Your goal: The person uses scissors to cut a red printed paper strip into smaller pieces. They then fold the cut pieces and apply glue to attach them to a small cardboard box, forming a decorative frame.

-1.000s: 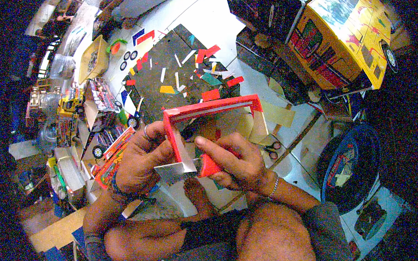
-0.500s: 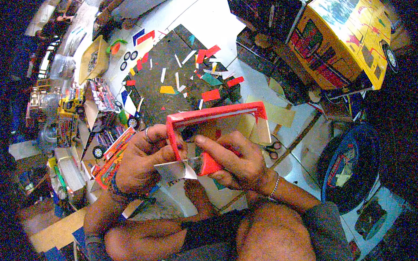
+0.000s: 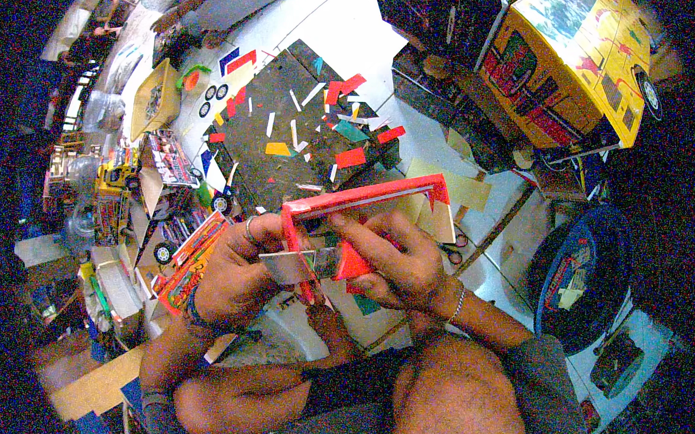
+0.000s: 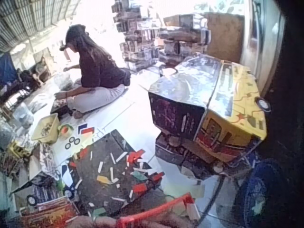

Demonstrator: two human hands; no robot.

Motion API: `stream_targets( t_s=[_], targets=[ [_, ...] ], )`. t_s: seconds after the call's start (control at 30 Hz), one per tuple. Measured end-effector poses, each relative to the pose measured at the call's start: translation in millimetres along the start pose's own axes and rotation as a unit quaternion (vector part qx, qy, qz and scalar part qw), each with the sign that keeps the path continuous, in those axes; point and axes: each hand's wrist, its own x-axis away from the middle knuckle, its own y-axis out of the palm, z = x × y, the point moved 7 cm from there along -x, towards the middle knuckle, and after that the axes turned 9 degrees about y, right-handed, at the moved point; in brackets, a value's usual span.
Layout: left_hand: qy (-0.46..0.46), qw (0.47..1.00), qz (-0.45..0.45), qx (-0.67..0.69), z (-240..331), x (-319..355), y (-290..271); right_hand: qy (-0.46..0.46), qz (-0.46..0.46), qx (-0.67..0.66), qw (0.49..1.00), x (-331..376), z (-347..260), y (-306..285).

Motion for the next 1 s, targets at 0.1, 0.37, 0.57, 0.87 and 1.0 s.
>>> stream_targets(
  t_s=[0.1,0.37,0.57,0.87,1.0],
  targets=[
    [-0.006,1.0,0.013,-0.015,0.1,0.2,-1.4,0.0,-0.008,0.01,1.0,0.2,0.2,0.0],
    [-0.002,1.0,0.01,0.025,2.5,0.6,-1.4,-0.034,0.001,-0.013,0.999,8.3,2.9,-0.9],
    [0.007,0.998,0.049,0.029,6.3,-0.9,-16.5,0.088,0.072,-0.283,0.952,8.2,15.7,-4.8],
    [0.065,0.995,0.055,0.056,3.1,-7.3,-18.5,0.238,0.015,-0.362,0.901,-20.5,-0.1,8.0],
    [0.076,0.992,0.078,0.07,-2.8,-9.0,-20.3,0.126,0.05,-0.208,0.969,-34.5,-8.7,3.2]
  ],
)
